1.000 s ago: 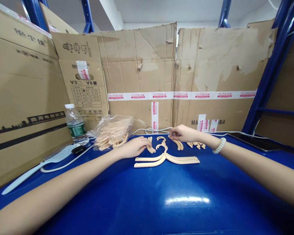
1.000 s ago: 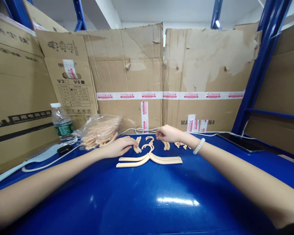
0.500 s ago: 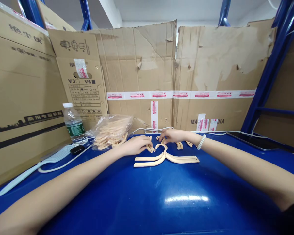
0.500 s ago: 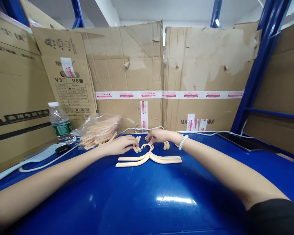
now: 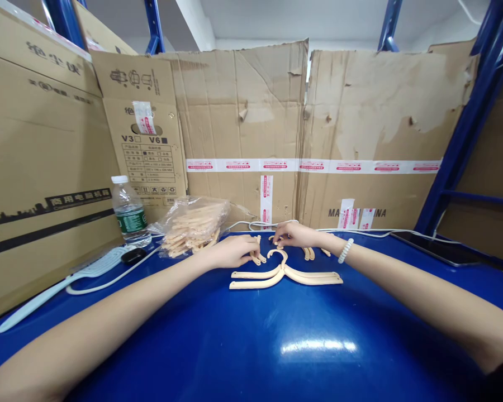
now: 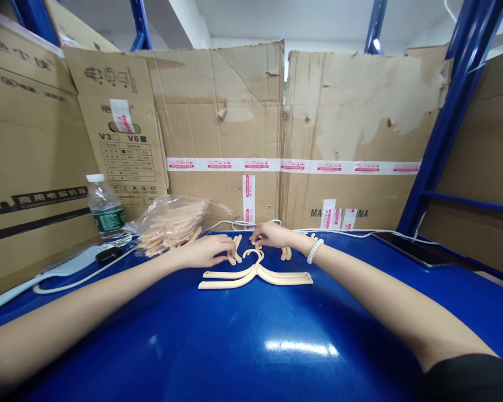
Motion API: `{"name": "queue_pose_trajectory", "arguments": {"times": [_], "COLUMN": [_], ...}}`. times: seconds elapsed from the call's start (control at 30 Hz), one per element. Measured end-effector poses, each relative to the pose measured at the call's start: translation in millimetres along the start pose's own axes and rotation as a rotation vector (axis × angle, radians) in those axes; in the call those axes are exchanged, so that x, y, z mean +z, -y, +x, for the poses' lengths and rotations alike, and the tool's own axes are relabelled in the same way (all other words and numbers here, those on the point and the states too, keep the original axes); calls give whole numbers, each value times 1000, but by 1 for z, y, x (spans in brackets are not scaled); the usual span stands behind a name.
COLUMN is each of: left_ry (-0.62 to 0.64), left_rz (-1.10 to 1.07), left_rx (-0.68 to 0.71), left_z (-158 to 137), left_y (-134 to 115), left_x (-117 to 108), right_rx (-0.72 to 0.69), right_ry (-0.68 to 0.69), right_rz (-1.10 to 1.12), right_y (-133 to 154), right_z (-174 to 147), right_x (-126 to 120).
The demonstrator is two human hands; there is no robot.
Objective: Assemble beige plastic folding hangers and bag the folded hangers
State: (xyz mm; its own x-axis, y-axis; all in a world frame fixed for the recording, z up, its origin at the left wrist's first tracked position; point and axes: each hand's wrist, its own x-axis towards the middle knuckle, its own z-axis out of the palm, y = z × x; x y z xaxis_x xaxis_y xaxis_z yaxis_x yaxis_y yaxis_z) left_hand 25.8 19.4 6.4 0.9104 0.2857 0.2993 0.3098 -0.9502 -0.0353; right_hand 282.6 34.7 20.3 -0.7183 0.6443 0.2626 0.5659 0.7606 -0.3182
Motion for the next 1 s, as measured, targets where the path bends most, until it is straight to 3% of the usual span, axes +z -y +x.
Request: {"name": "queue_pose_trajectory", "arguments": {"times": [0.2, 0.43, 0.73, 1.0], "left_ry": [22, 68, 25, -55], "left_rz": [23, 26, -45, -132], "left_rx": [-23, -32, -1, -25], "left_z": [-2, -2, -3, -5], "left_y": [-1, -3, 1, -1], "left_x": [-2, -5, 5, 10], "right_rx": [118, 255, 372, 433], "right_ry": [-243, -417, -415, -523], "right_rz": [252, 566, 863, 1020], "right_y": [6, 19, 29, 38], "right_z": [-2, -9, -19, -20], "right_x": [-9, -14, -4, 5]}}
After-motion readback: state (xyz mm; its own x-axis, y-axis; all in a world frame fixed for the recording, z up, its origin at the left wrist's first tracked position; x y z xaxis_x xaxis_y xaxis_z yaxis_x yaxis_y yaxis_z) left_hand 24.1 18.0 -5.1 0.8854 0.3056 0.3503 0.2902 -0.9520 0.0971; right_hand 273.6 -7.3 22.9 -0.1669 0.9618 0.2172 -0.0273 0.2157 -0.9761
